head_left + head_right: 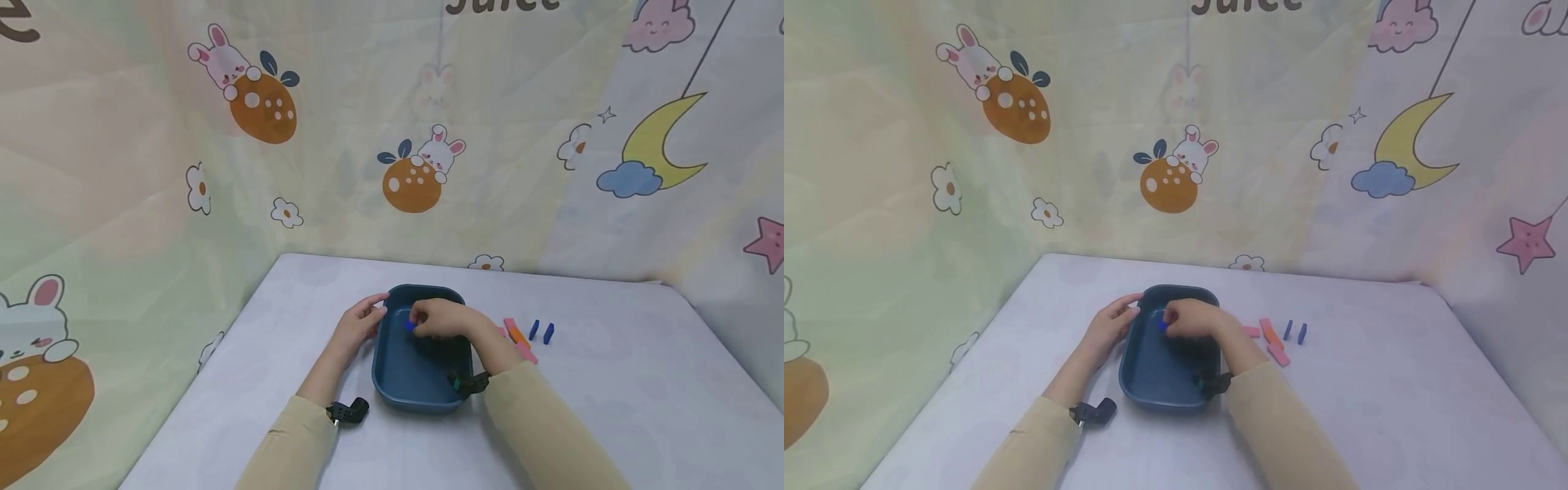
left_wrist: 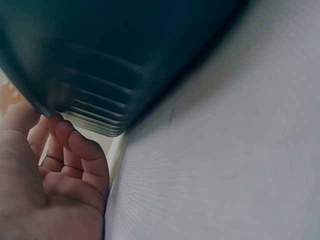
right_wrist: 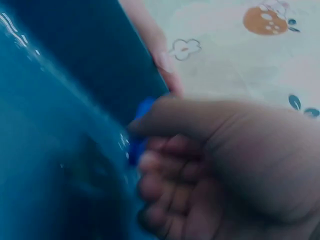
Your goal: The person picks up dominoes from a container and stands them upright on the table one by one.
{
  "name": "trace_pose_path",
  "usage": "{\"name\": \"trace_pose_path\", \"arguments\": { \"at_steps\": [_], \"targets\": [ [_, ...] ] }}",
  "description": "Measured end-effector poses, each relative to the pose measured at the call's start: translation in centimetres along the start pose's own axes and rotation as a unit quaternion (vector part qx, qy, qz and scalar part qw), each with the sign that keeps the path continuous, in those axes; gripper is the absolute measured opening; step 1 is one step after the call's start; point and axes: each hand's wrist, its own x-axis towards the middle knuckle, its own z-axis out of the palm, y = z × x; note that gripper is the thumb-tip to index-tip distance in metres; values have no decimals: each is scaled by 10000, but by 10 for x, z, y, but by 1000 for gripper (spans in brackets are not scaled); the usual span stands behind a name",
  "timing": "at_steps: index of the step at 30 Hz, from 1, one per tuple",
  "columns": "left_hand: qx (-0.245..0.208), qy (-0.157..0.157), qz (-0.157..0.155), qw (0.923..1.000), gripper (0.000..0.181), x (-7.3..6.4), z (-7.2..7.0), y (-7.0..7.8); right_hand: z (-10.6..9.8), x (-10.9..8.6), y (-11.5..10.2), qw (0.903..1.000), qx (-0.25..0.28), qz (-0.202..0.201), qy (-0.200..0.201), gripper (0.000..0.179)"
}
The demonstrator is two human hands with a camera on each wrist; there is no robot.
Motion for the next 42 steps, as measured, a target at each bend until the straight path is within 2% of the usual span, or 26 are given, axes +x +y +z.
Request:
{"name": "trace_pose_path", "arguments": {
  "at_steps": [3, 5, 8, 11, 16, 20, 26, 34, 42],
  "targets": [
    [78, 62, -1, 9999, 37, 1, 1, -1, -11, -12, 5, 9970, 674, -212, 320, 21],
    [118, 122, 8, 9999, 37, 1, 1, -1, -20, -24, 12, 9930, 928, -381, 620, 26],
    [129, 158, 21, 9998, 35, 2, 3, -2, -33, -52, 31, 9845, 1288, -359, 1135, 28],
    [104, 110, 14, 9999, 33, 2, 6, -2, -40, -84, 60, 9754, 1461, -146, 1645, 28],
    [108, -6, 36, 9999, 34, 4, 8, 0, -39, -136, 113, 9656, 1131, 411, 2307, 33],
    [85, -32, 38, 10000, 35, 5, 4, 1, -29, -162, 145, 9584, 751, 715, 2657, 35],
    [-61, -14, 29, 10000, 39, 5, -3, -2, -19, -176, 177, 9581, 642, 964, 2620, 36],
    [-71, 55, 3, 10000, 38, 0, -11, -6, -12, -174, 189, 9631, 1027, 947, 2300, 38],
    [-102, 93, 67, 9999, 36, -1, -14, -2, -9, -166, 190, 9690, 396, 978, 2233, 35]
  ]
}}
